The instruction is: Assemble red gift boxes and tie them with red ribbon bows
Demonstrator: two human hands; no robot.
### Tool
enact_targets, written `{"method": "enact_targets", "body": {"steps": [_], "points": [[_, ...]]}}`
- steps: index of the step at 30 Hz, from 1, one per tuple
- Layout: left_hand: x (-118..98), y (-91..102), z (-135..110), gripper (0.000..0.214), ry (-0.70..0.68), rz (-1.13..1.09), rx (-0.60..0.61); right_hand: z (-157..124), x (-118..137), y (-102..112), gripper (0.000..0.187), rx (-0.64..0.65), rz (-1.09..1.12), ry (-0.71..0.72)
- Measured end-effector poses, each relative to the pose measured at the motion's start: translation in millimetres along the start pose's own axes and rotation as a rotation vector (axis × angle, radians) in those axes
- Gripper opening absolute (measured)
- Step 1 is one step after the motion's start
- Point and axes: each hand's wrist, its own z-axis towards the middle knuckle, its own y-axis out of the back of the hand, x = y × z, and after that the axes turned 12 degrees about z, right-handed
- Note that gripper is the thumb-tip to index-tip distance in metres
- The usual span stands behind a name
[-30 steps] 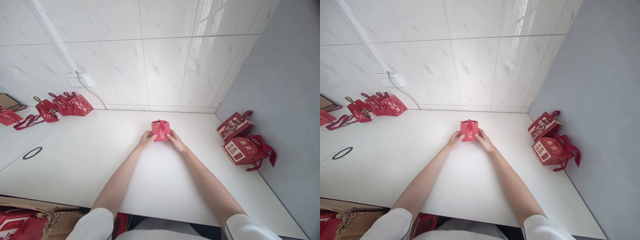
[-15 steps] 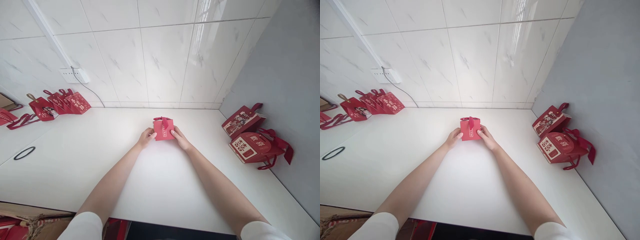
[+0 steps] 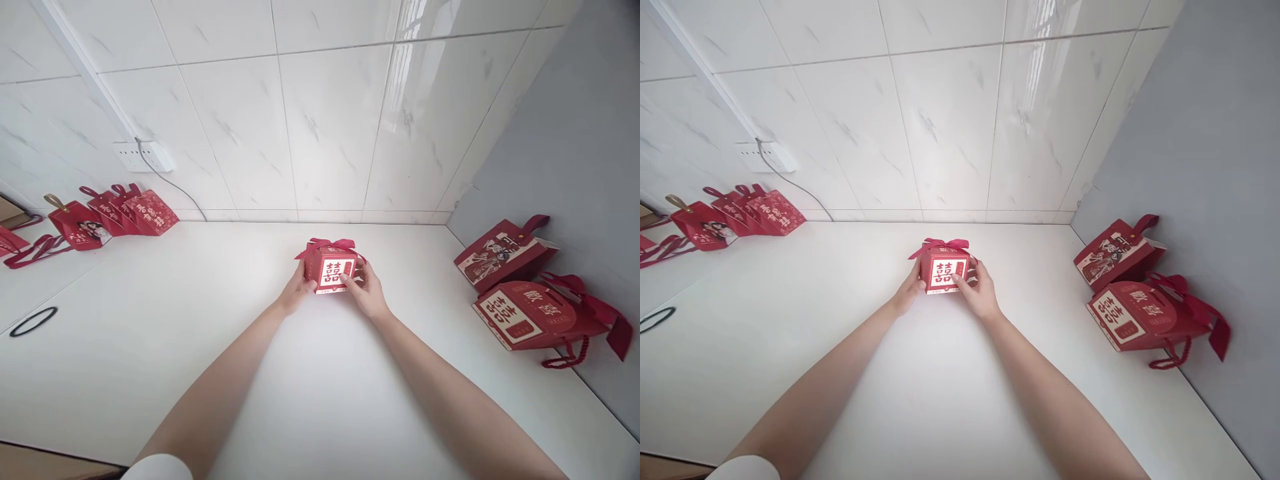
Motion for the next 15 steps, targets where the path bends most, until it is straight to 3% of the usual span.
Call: {"method": "enact_targets", "body": {"steps": [2,5,10,15], "points": [[2,-3.0,-1,0.079,-0.003,0.004,0.016,-3,3,-2,0.05,0.041,-0.042,0.051],[9,-2.6,-2,0.066,0.099,-0.015,-0.002,-5,7,-4,0.056,0.128,-0.039,0.089],[16,8.6,-2,0.057,0.163,-0.107,0.074,-1,11,-3,0.073,0.333,0.261,-0.114],[19,15.6,2,0.059,0.134,-0.163,0.113,4,6,-2,0.076,0.287,0.311,-0.129]]}}
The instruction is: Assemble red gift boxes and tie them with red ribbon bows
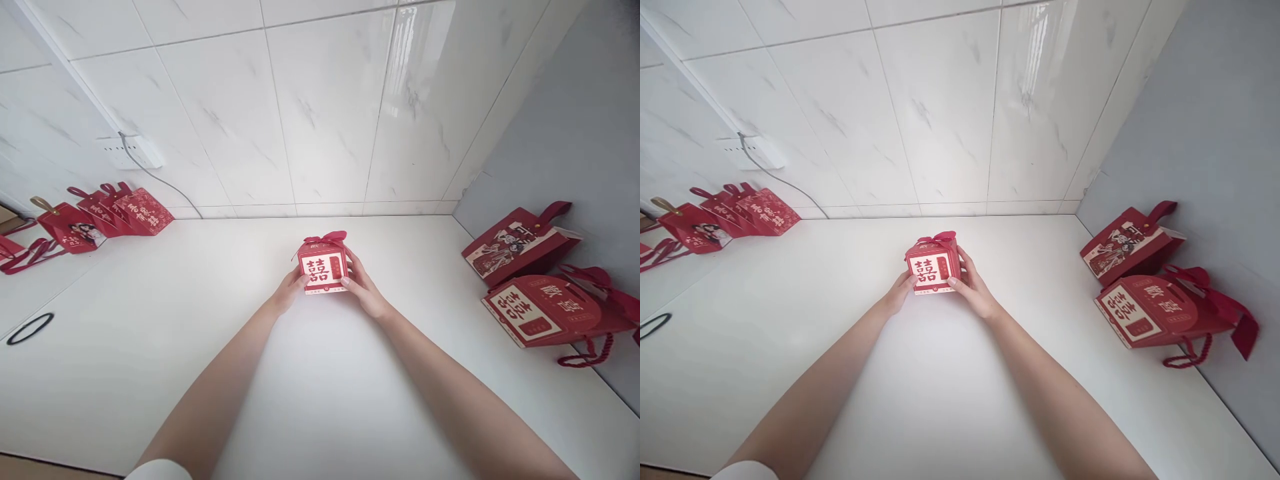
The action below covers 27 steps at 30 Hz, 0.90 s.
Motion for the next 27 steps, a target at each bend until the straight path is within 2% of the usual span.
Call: {"method": "enact_targets", "body": {"steps": [4,11,21,27], "points": [[4.3,3.3,3.1,0.067,-0.003,-0.042,-0.051,2.6,-8.0,0.8,0.075,-0.04,-0.043,0.012],[-0.5,1.9,2.3,0.059,-0.072,0.034,-0.037,1.6,-3.8,2.5,0.061,-0.026,-0.076,-0.019],[3.1,-0.2,1.4,0.063,-0.021,0.058,-0.101,1.6,-6.2,4.2,0.057,-0.046,-0.12,-0.017],[4.1,0.1,1.2,0.062,-0.022,0.046,-0.088,2.6,-8.1,5.1,0.057,-0.045,-0.107,-0.008]]}}
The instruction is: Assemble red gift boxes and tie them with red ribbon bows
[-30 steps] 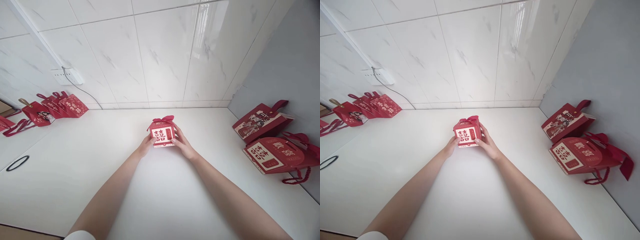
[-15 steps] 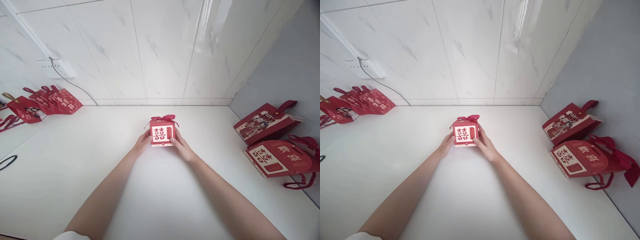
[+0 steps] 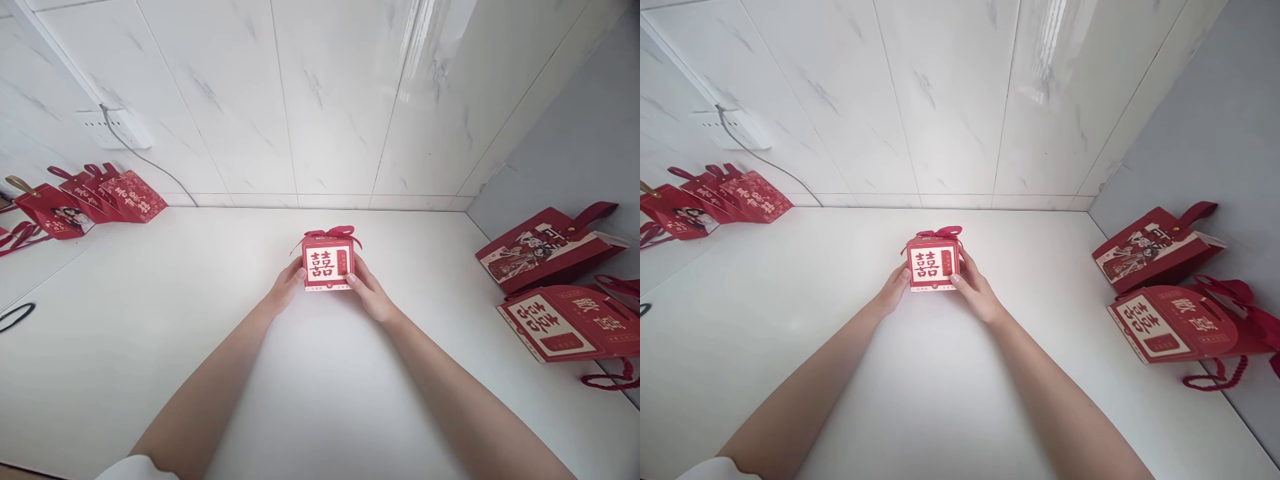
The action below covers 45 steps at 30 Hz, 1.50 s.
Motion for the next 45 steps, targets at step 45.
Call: {"method": "enact_targets", "body": {"steps": [45], "points": [[-0.2,-1.8,-0.1,0.063,0.013,0.027,-0.035,-0.6,4.0,-1.7,0.059,-0.026,-0.031,-0.019]]}}
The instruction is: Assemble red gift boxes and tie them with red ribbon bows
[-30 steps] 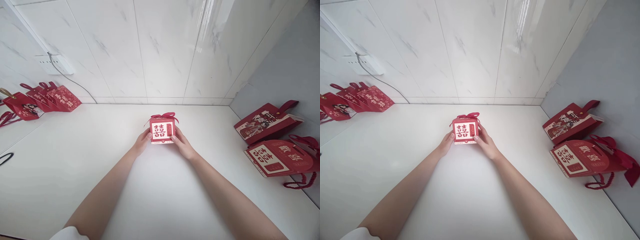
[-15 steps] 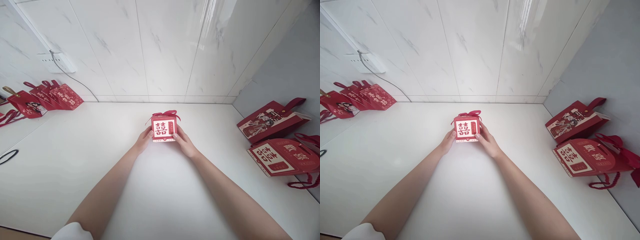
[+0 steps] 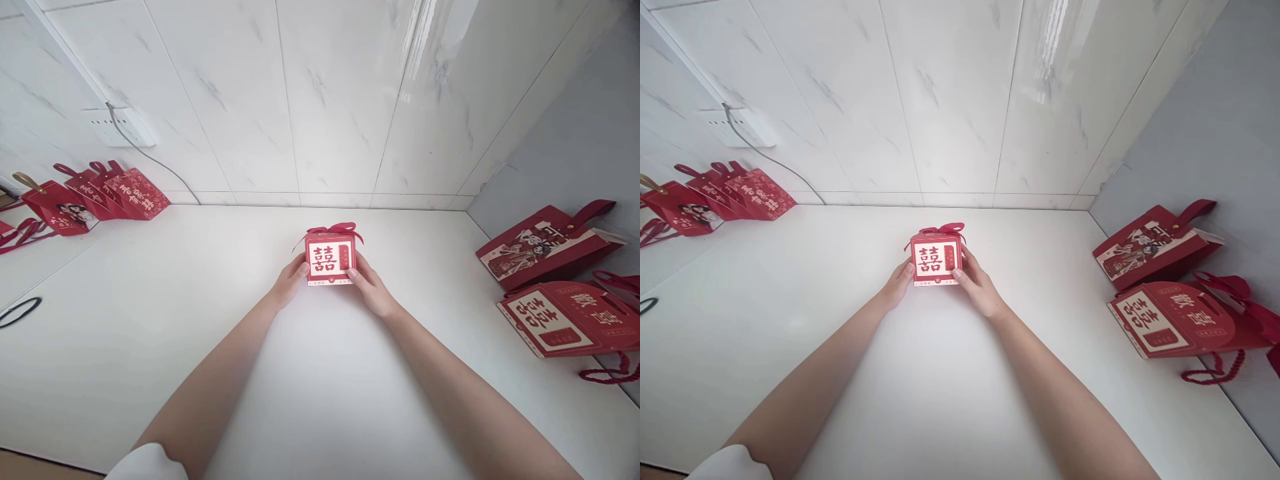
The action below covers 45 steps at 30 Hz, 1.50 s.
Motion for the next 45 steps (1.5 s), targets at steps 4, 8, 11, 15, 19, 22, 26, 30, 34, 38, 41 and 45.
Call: {"method": "enact_targets", "body": {"steps": [4,8,11,15,19,22,26,30,34,38,41,45], "points": [[1.0,0.2,0.3,0.062,-0.011,0.005,-0.005,-0.1,-0.7,-0.3,0.062,0.002,0.003,0.006],[1.0,0.4,0.3,0.061,-0.006,-0.009,0.002,0.1,-0.3,-0.7,0.062,0.001,-0.004,0.006],[0.8,0.4,0.1,0.06,-0.003,-0.019,0.006,0.2,0.1,-0.5,0.06,0.004,-0.003,0.003],[1.5,0.4,0.2,0.06,-0.007,-0.012,0.012,0.1,1.1,-0.9,0.059,0.009,0.003,0.002],[1.8,0.2,0.1,0.063,0.003,-0.012,-0.001,-0.4,2.3,-1.8,0.061,0.006,0.003,0.001],[0.5,-0.1,-0.1,0.063,0.01,-0.003,-0.009,-0.4,2.2,-1.6,0.061,0.005,-0.002,0.006],[-0.5,0.0,-0.1,0.062,0.002,-0.002,-0.005,0.0,1.5,-0.8,0.059,0.0,-0.009,0.002],[0.7,0.4,-0.1,0.06,-0.012,0.015,0.001,-0.1,1.4,-0.7,0.057,0.009,0.003,0.004],[0.8,0.1,-0.7,0.061,-0.015,0.015,0.006,-0.2,-0.1,-0.3,0.057,0.003,-0.002,0.006],[-0.7,-0.5,-0.9,0.063,-0.008,0.01,-0.007,0.0,-2.4,0.5,0.06,-0.007,-0.004,0.001],[-1.7,-0.5,-0.8,0.064,0.004,-0.01,-0.001,0.4,-3.1,0.5,0.059,-0.008,0.022,0.0],[-2.3,-0.3,-0.8,0.066,0.006,-0.015,0.013,0.7,-3.5,0.1,0.058,-0.007,0.033,0.003]]}}
